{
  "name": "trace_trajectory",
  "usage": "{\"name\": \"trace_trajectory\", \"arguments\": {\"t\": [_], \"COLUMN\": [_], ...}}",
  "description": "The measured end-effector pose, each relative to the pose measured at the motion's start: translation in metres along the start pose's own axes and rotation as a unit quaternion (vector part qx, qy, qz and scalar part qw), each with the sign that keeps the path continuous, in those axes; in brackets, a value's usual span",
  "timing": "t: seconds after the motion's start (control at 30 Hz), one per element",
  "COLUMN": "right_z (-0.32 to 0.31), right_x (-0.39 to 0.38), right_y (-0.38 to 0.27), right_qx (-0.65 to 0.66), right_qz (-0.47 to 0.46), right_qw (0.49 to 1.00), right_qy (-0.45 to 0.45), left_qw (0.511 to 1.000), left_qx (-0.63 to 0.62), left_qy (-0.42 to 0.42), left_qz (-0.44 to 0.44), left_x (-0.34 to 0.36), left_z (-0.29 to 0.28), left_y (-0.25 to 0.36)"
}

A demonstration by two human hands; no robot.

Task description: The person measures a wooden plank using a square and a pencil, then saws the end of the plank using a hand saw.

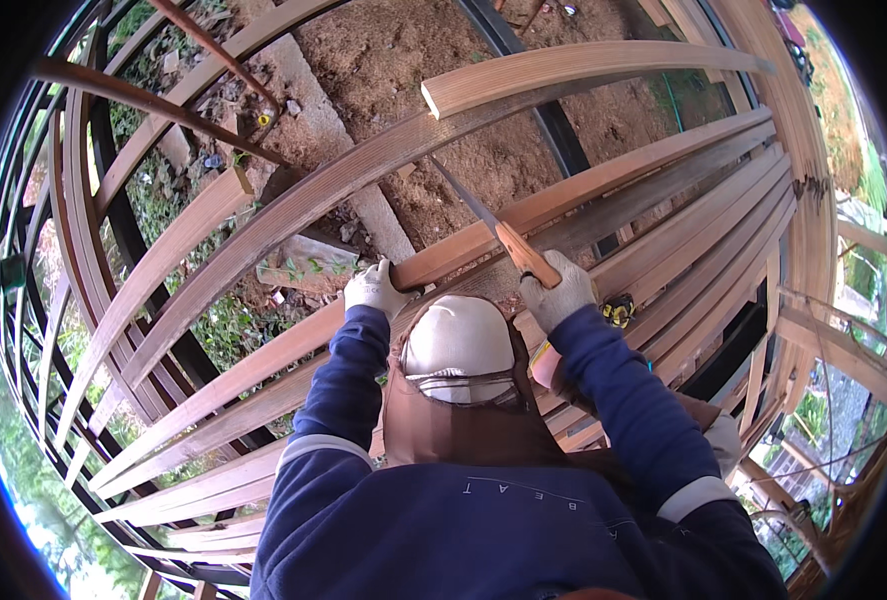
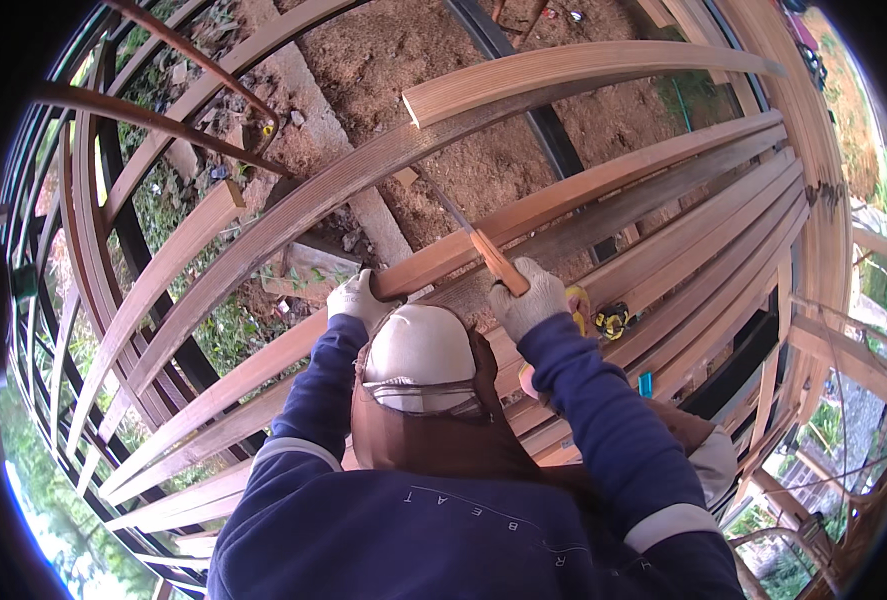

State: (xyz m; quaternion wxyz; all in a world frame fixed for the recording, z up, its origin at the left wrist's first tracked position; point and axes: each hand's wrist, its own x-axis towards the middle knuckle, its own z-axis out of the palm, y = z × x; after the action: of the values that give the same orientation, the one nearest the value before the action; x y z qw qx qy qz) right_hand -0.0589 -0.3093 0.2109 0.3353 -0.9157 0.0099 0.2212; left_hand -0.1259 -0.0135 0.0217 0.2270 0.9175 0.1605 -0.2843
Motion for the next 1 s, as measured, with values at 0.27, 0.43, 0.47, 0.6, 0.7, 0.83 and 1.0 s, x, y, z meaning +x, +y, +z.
{"name": "trace_trajectory", "arguments": {"t": [0.27, 0.43, 0.47, 0.6, 0.7, 0.83, 1.0], "right_z": [-0.074, -0.005, -0.009, -0.081, -0.074, 0.012, -0.064], "right_x": [-0.078, 0.006, -0.011, -0.094, -0.074, 0.027, -0.086], "right_y": [-0.021, -0.011, -0.012, -0.025, -0.023, -0.007, 0.000], "right_qx": [0.048, -0.015, -0.013, 0.059, 0.053, -0.024, 0.018], "right_qz": [0.051, -0.042, -0.037, -0.045, 0.037, -0.080, 0.008], "right_qw": [0.995, 0.999, 0.999, 0.997, 0.996, 0.996, 1.000], "right_qy": [-0.073, 0.013, 0.004, -0.023, -0.064, 0.020, -0.023], "left_qw": [1.000, 1.000, 1.000, 0.999, 1.000, 1.000, 0.999], "left_qx": [-0.014, -0.005, 0.002, -0.019, 0.011, 0.005, -0.025], "left_qy": [0.003, 0.014, -0.006, 0.032, 0.005, -0.014, -0.021], "left_qz": [0.000, 0.006, 0.011, 0.012, 0.004, -0.006, -0.002], "left_x": [-0.003, 0.000, -0.003, -0.002, -0.001, 0.002, 0.001], "left_z": [-0.001, -0.002, 0.000, 0.007, 0.005, -0.007, -0.007], "left_y": [0.005, 0.000, -0.002, -0.001, 0.001, 0.002, 0.003]}}
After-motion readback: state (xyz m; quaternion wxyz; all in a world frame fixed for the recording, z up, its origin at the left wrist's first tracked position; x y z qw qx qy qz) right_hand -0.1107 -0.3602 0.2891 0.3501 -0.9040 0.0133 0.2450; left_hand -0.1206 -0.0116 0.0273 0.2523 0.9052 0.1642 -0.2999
